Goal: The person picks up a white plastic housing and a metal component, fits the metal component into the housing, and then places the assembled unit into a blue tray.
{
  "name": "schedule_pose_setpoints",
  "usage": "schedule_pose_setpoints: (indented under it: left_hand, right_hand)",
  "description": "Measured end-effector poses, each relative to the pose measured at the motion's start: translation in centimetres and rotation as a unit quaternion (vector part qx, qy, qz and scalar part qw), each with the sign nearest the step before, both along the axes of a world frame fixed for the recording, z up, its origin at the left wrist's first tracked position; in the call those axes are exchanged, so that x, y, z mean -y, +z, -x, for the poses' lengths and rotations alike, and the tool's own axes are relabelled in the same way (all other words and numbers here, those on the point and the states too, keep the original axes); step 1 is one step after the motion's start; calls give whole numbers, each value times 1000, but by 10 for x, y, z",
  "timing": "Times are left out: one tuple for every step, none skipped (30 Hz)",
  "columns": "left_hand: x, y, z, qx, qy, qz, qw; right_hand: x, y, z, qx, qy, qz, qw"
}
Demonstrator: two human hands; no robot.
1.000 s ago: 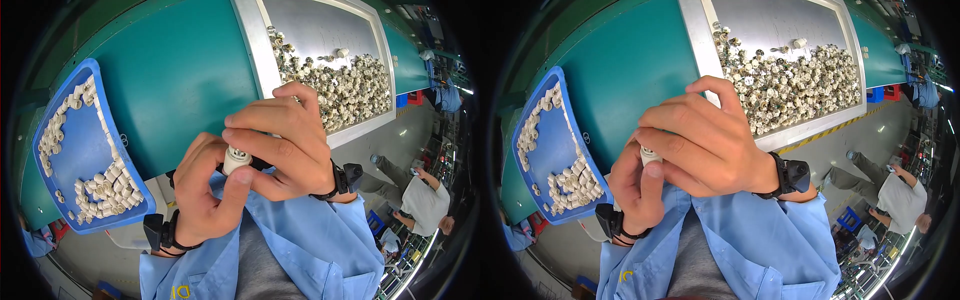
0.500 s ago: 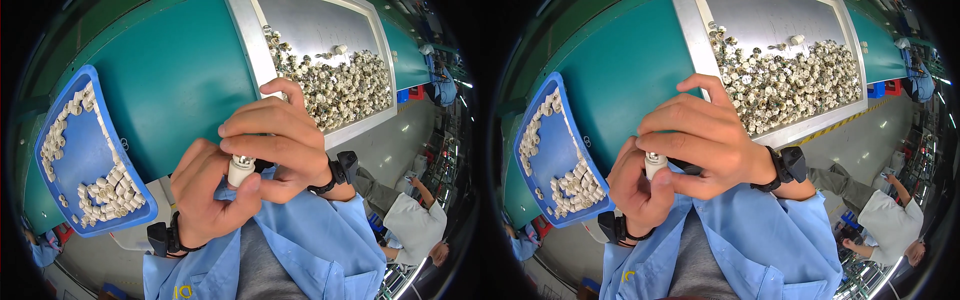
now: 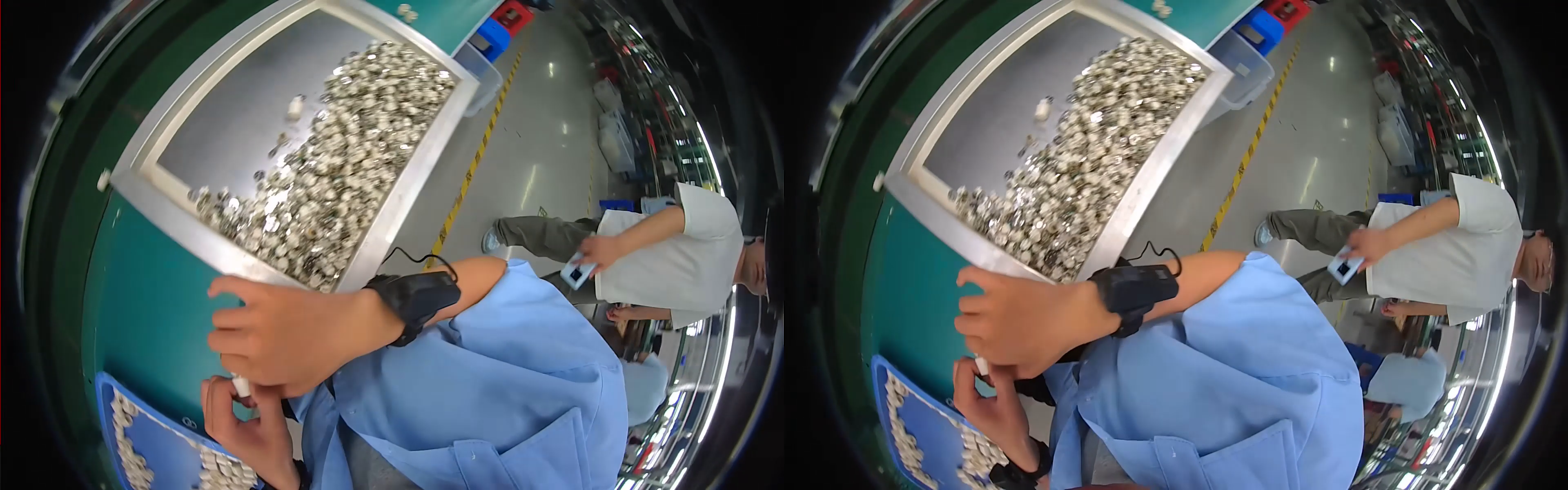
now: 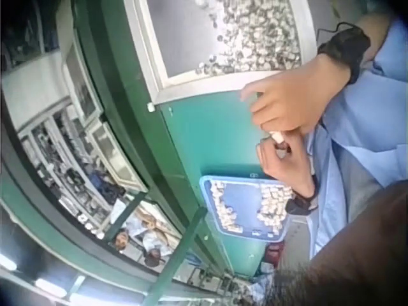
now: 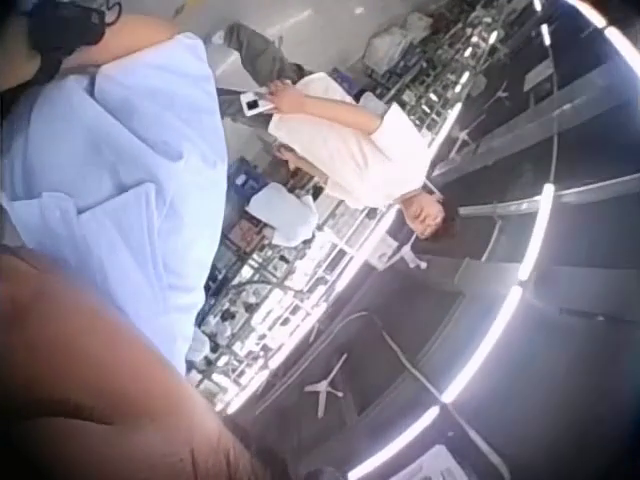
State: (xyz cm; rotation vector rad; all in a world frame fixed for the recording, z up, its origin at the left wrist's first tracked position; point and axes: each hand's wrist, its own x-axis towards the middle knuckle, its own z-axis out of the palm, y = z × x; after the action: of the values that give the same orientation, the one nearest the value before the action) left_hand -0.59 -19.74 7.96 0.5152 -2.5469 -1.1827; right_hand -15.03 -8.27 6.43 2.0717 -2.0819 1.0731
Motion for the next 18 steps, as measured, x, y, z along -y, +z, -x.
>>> schedule_pose_setpoints:
  left_hand:
    - [0, 1, 1, 14, 3, 3, 1000]
    - [-1, 2, 4, 8, -9, 4, 1000]
    - [-2, 4, 6, 17, -9, 15, 1000]
    - [-4, 2, 9, 25, -8, 23, 999]
    - [-6, 1, 11, 34, -6, 32, 999]
    - [-8, 1, 12, 30, -11, 33, 999]
    - [-11, 2, 13, 28, -2, 23, 999]
    - [-14, 3, 13, 26, 9, 13, 1000]
    - [-14, 5, 12, 29, 26, 5, 999]
    - [-13, 6, 12, 31, 35, 10, 999]
    - [-10, 6, 10, 35, 16, 21, 999]
    - [-8, 8, 9, 42, 2, 32, 999]
    - [-8, 10, 12, 24, -22, 26, 999]
    - [-7, 12, 13, 16, -35, 23, 999]
    - [-9, 13, 17, -4, -31, -9, 999]
    - [-10, 14, 21, -24, -26, -40, 999]
    - [-7, 12, 18, -30, -25, -51, 998]
    - [-6, 10, 15, -40, -27, -64, 997]
  right_hand:
    - [-2, -1, -2, -7, -14, 1, 1000]
    - [-3, -3, -4, 8, -27, 12, 1000]
    - [-5, -3, -5, 22, -38, 24, 999]
    - [-7, -7, -8, 36, -48, 33, 998]
    - [-8, -11, -11, 31, -56, 33, 997]
    - [-7, -14, -15, 60, -55, 47, 996]
    - [-6, -17, -18, 90, -53, 61, 993]
    - [-6, -20, -19, 120, -47, 75, 989]
    - [-6, -18, -18, 122, -42, 78, 989]
    - [-8, -16, -16, 131, -37, 75, 988]
    - [-7, -14, -16, 145, -22, 74, 986]
    - [-7, -11, -15, 160, -4, 74, 984]
    - [-11, -9, -12, 152, -7, 45, 987]
    - [-12, -8, -12, 152, 2, 18, 988]
    - [-15, -4, -10, 150, -9, 0, 989]
    - [-16, 3, -7, 149, -18, -18, 988]
    - [-16, 7, -6, 150, -23, -17, 988]
    - [-15, 10, -6, 147, -32, -17, 989]
